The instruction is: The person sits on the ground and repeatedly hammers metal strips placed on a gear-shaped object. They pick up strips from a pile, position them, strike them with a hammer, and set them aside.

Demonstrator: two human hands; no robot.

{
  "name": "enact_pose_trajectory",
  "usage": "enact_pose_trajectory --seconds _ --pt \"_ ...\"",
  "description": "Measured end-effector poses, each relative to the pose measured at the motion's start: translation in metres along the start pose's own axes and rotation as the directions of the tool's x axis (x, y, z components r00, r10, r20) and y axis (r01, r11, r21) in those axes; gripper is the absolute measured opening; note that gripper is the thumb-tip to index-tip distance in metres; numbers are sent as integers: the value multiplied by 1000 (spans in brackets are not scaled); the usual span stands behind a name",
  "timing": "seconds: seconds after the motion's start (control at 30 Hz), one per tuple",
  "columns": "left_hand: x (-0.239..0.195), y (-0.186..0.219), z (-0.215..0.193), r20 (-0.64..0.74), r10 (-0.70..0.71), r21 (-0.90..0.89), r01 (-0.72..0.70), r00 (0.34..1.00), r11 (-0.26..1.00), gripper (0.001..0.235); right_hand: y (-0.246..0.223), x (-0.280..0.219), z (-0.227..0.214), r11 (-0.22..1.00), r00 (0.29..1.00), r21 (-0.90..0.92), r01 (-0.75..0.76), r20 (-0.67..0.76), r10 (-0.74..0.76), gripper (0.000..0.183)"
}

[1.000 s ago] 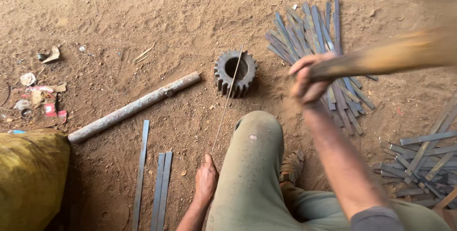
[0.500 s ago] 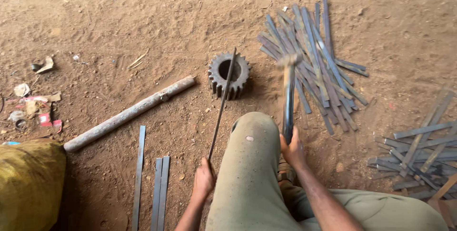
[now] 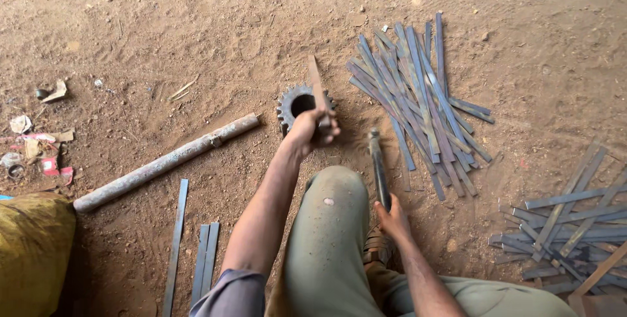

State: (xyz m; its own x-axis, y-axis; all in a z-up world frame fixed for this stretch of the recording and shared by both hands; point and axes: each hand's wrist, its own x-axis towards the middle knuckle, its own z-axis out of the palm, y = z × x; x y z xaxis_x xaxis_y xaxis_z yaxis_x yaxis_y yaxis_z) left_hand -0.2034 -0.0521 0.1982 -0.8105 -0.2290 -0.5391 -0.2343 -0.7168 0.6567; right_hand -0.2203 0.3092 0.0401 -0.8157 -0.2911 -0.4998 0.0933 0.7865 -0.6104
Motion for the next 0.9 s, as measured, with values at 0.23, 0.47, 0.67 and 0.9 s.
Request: enact_pose_trajectory --seconds 0.23,0.47,0.67,0.9 --pt "17 26 20 -3 -7 -28 6 1000 1000 39 -5 32 -28 814 905 410 -412 284 316 33" --pt "21 -56 -71 -228 5 228 48 974 973 24 26 35 14 883 956 368 -293 86 282 22" --pt "24 -147 -134 -326 406 927 204 853 315 28 -24 6 7 946 988 300 125 -124 -91 26" --pt "-6 -176 -140 -276 420 961 244 864 129 37 -161 -13 -63 438 228 -167 883 -663 -713 44"
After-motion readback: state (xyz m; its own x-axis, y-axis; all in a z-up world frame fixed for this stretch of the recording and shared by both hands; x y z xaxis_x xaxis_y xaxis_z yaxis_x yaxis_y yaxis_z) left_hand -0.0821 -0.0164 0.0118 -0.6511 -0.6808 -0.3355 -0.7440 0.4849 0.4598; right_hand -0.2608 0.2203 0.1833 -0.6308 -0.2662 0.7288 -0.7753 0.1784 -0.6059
